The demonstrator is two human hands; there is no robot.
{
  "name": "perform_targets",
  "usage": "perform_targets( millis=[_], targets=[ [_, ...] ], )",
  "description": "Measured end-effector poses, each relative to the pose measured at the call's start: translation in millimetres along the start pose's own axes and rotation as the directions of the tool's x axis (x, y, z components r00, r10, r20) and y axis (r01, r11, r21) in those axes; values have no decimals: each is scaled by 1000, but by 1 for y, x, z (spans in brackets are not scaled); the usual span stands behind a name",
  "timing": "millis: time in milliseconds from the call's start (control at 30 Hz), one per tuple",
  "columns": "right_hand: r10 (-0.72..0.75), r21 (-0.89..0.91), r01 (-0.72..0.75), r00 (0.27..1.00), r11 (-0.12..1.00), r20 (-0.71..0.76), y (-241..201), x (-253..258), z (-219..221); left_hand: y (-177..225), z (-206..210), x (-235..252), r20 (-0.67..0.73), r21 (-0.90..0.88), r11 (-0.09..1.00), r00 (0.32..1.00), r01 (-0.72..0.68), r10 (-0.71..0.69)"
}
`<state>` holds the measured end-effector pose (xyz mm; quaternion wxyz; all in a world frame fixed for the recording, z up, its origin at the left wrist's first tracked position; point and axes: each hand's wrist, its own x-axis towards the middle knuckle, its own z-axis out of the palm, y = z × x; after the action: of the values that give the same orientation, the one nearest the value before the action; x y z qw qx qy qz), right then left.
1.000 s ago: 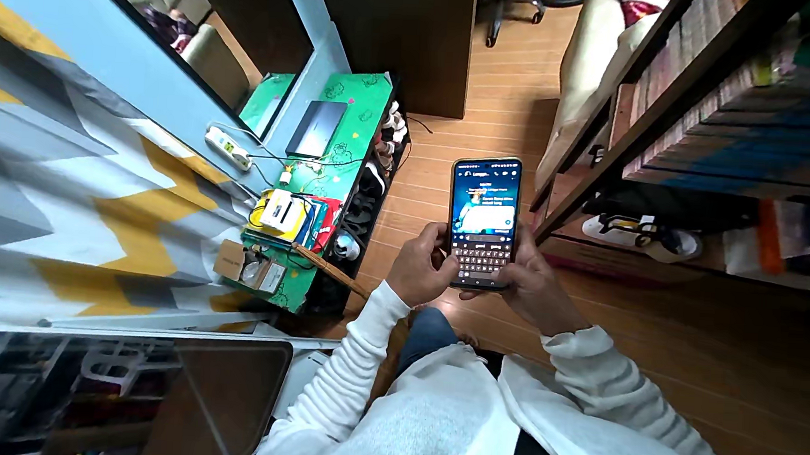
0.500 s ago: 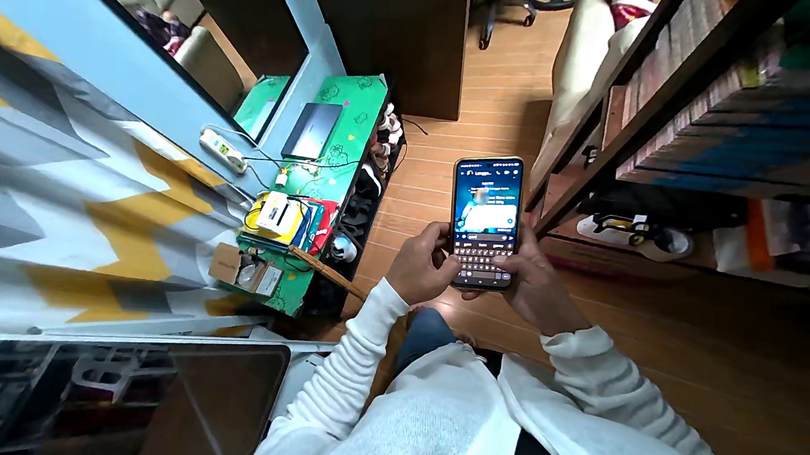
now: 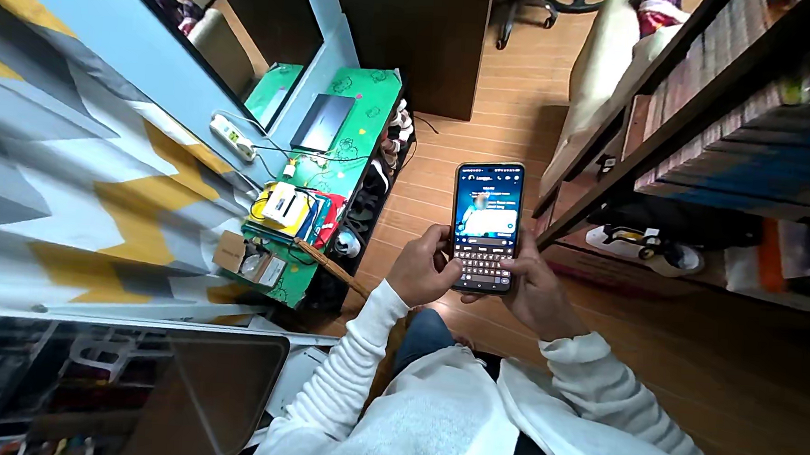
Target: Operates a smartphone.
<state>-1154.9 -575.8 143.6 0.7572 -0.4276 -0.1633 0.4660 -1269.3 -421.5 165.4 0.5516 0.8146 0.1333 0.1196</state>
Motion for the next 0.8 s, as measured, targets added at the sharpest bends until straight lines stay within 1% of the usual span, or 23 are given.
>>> perform_targets(
  millis=[200,600,800],
  targets=[
    [-14,8,14,1000,1000,20,0,1,-2,2,0,3,6,7,1000,1000,16,-16],
    [2,-13,-2,999,1000,-36,-3,3,1,1,0,8,24,35,999,999,31,-32],
    [-2,-26,1,999,1000,-35,-5,4,4,-1,-2,8,15,54,998,1000,16,-17]
  ],
)
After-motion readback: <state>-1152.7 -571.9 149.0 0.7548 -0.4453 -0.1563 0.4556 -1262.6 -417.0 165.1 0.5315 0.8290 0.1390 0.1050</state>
